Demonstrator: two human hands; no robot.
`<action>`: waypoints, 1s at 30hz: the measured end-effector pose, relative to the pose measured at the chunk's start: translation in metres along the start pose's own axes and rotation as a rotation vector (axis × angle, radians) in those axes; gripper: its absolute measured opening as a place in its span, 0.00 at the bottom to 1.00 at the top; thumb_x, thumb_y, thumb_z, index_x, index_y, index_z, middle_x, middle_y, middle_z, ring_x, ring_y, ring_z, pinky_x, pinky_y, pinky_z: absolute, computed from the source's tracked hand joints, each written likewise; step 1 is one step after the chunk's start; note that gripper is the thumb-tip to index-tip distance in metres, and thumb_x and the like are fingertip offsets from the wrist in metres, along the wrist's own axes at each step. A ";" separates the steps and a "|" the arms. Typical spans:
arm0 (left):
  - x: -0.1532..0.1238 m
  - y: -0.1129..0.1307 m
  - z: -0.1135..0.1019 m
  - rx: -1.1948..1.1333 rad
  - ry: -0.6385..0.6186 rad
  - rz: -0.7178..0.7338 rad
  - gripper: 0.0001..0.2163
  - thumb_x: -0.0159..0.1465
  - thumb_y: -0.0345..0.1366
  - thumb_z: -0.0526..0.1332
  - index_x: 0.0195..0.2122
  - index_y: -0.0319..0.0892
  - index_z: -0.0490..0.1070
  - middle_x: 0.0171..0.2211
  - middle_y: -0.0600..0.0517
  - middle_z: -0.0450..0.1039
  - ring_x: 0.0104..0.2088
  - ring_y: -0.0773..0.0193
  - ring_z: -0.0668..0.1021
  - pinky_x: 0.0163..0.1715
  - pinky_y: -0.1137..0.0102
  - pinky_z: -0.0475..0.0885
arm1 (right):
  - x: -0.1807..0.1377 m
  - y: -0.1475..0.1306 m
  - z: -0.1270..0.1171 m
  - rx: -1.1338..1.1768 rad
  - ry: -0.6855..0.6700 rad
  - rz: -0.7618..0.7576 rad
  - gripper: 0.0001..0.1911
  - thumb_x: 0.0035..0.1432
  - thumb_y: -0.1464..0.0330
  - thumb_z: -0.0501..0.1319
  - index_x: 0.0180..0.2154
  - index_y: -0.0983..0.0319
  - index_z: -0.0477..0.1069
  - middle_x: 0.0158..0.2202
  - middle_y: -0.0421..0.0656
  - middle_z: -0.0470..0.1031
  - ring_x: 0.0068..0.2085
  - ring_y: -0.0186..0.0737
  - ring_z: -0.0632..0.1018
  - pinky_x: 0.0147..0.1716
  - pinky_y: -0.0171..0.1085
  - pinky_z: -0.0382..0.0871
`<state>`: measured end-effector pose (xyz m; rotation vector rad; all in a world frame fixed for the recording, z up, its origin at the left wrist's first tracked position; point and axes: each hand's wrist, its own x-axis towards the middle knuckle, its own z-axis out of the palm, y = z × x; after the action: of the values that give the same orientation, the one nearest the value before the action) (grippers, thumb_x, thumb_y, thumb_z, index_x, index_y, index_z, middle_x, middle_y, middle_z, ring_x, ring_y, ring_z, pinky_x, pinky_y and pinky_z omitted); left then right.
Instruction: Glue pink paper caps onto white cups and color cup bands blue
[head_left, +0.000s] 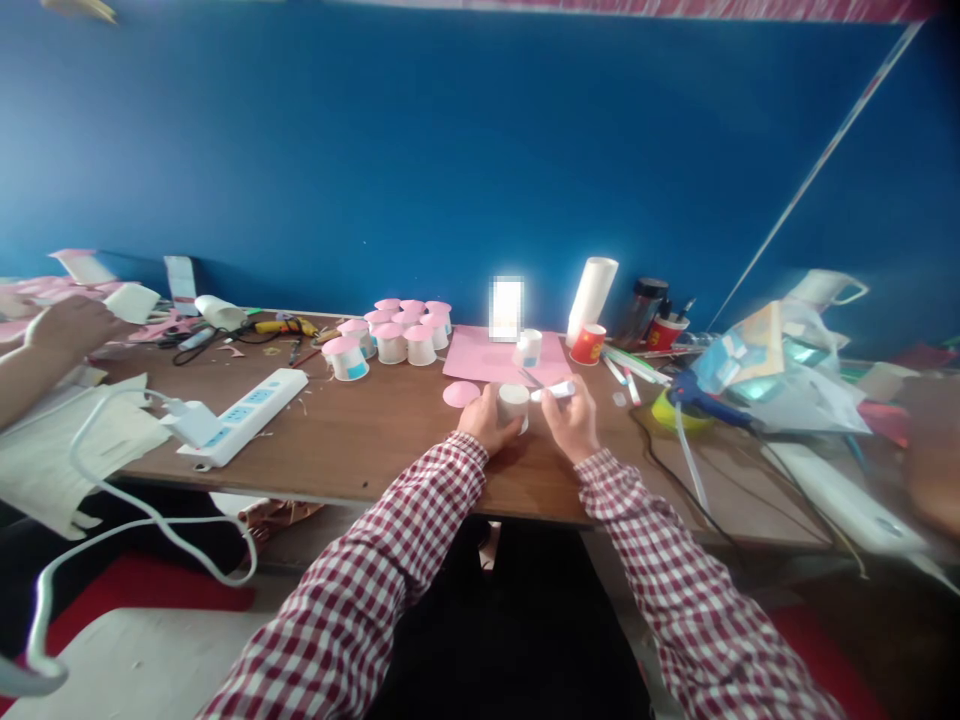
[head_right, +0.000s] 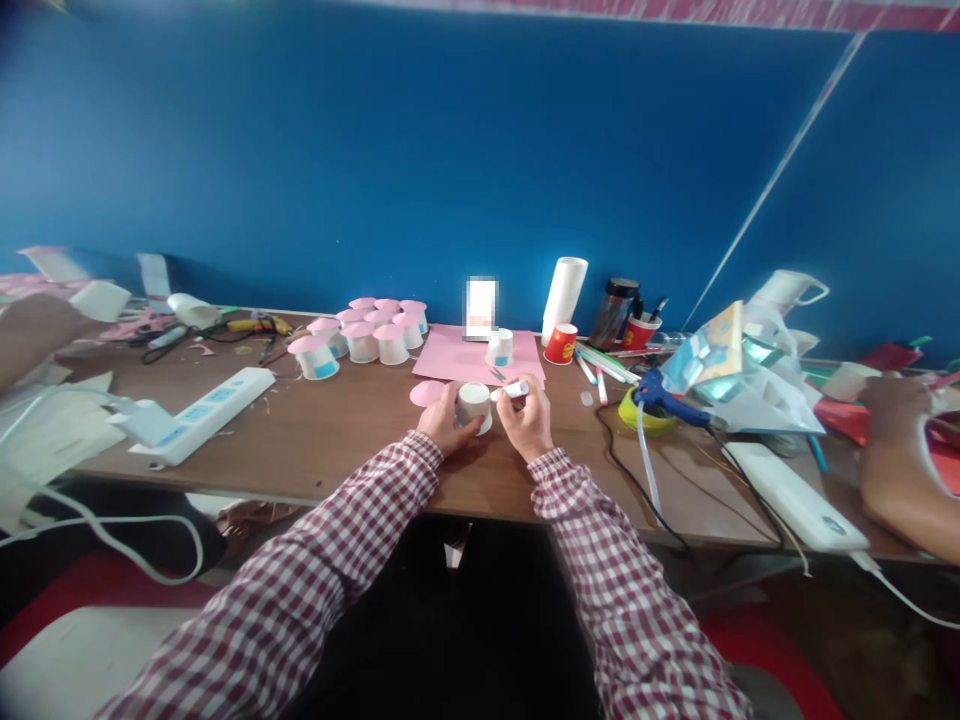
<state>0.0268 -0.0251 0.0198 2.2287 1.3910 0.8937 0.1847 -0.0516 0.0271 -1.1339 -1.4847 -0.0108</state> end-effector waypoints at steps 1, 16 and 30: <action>0.000 -0.001 0.000 -0.001 0.003 0.007 0.27 0.52 0.42 0.62 0.51 0.43 0.55 0.36 0.49 0.72 0.33 0.59 0.76 0.34 0.67 0.69 | 0.000 -0.001 0.000 0.004 -0.003 -0.004 0.05 0.54 0.67 0.57 0.34 0.60 0.63 0.30 0.40 0.69 0.26 0.34 0.70 0.26 0.34 0.67; 0.001 -0.001 0.000 0.013 0.004 0.016 0.27 0.52 0.43 0.62 0.50 0.42 0.55 0.37 0.48 0.72 0.34 0.58 0.76 0.33 0.67 0.69 | -0.003 -0.002 -0.004 -0.058 0.032 0.030 0.06 0.54 0.66 0.59 0.33 0.61 0.64 0.30 0.41 0.70 0.27 0.35 0.71 0.27 0.35 0.67; 0.001 -0.005 0.004 -0.022 0.034 0.048 0.25 0.52 0.43 0.61 0.49 0.43 0.56 0.34 0.50 0.71 0.33 0.60 0.76 0.33 0.67 0.69 | -0.002 -0.005 -0.002 -0.075 -0.013 0.019 0.06 0.54 0.65 0.57 0.32 0.61 0.65 0.29 0.41 0.70 0.27 0.35 0.71 0.28 0.35 0.68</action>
<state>0.0265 -0.0219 0.0145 2.2488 1.3416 0.9627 0.1828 -0.0570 0.0287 -1.2105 -1.4950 -0.0460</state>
